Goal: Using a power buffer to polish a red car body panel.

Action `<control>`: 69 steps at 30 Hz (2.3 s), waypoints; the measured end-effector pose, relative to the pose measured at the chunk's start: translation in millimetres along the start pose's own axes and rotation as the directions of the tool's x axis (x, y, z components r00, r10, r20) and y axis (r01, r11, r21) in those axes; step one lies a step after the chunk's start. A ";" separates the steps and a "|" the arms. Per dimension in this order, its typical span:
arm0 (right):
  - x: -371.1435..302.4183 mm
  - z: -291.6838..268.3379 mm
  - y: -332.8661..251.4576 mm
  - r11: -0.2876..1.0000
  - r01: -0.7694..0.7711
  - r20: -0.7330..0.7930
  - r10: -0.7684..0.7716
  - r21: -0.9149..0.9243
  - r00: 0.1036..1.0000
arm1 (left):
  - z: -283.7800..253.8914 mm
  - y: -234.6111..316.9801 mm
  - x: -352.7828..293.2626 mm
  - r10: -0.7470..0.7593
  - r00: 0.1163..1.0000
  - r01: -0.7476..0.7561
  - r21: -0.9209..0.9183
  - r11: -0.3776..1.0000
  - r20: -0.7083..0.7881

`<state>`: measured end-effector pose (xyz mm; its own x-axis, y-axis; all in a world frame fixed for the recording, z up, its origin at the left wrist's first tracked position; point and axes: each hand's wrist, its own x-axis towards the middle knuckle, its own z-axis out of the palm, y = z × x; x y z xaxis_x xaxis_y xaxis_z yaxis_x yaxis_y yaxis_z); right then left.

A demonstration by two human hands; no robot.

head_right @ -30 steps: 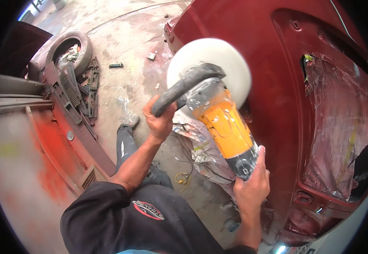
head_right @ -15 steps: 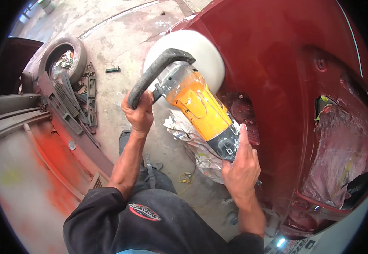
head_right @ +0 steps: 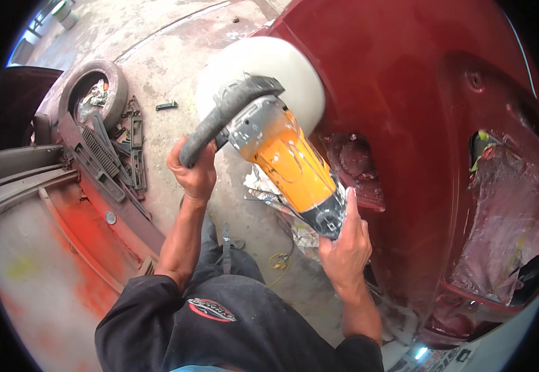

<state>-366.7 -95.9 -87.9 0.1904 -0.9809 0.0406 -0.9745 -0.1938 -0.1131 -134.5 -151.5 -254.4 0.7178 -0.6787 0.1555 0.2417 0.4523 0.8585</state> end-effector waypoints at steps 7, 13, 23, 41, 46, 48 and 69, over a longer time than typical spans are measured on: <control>-76.2 20.9 39.5 0.976 -0.118 -0.044 0.129 0.184 0.991 | 4.8 22.9 -32.9 0.189 0.907 -0.162 -0.103 0.981 0.377; -88.5 42.6 36.3 0.963 -0.120 -0.089 0.146 0.243 0.985 | 3.4 26.6 -26.1 0.202 0.861 -0.209 -0.038 0.977 0.467; 11.8 48.5 -27.2 0.965 -0.067 -0.134 0.104 0.255 0.985 | -12.4 14.1 74.2 0.062 0.981 -0.077 0.076 0.994 0.184; -146.5 113.2 38.1 0.701 -0.467 0.461 0.219 0.539 0.860 | -64.5 69.8 -74.5 -0.308 0.837 -0.095 0.675 0.732 0.452; -254.0 155.2 71.8 0.453 -0.627 0.576 0.265 0.633 0.773 | -33.4 78.1 -159.6 -0.549 0.661 -0.127 0.798 0.589 0.511; -299.0 166.5 82.9 0.414 -0.659 0.595 0.289 0.628 0.750 | -23.5 76.0 -195.1 -0.656 0.548 -0.113 0.823 0.557 0.519; -373.9 186.8 -26.7 -0.079 -0.509 0.337 0.833 0.857 0.439 | 138.5 149.7 -229.8 0.178 -0.551 -0.135 -0.298 0.945 0.815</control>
<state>-389.7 272.7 -285.5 -0.6877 -0.5982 -0.4112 0.0820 0.4988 -0.8628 -353.6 -8.0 -93.9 -0.8848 -0.0169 0.4656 0.3262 0.6911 0.6450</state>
